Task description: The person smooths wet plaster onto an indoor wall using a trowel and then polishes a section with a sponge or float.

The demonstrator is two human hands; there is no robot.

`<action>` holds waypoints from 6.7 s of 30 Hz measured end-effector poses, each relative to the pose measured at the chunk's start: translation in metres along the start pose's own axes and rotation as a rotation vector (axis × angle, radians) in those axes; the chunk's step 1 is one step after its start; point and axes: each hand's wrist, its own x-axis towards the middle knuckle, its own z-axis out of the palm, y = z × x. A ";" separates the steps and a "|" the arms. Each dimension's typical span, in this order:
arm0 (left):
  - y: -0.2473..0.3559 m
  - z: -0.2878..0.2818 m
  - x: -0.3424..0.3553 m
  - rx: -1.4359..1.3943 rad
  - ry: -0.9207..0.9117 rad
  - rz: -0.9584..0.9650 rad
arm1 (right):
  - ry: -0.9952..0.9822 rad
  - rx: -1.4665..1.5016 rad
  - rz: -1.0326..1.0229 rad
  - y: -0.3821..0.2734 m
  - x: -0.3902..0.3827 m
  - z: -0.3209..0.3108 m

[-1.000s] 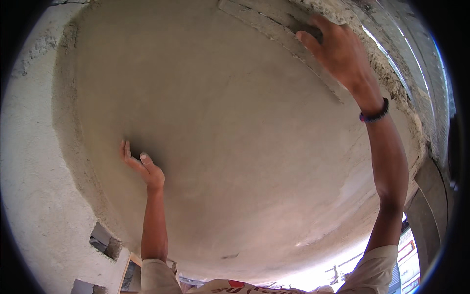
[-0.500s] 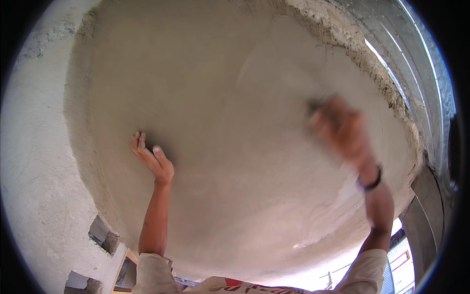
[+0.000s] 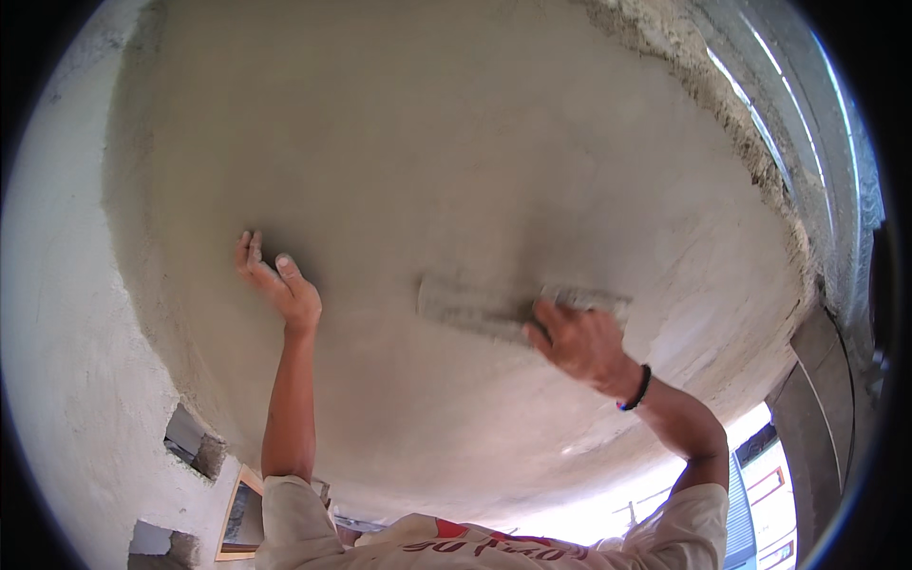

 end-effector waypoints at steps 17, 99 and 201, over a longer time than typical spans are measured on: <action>-0.005 -0.010 -0.002 -0.183 0.036 -0.042 | 0.170 -0.244 0.081 -0.010 0.156 -0.100; 0.124 0.026 -0.068 0.030 -0.398 0.017 | 0.389 -0.218 0.282 0.295 -0.045 -0.174; 0.127 0.046 -0.079 0.066 -0.227 0.072 | 0.712 0.556 1.042 0.242 -0.137 -0.090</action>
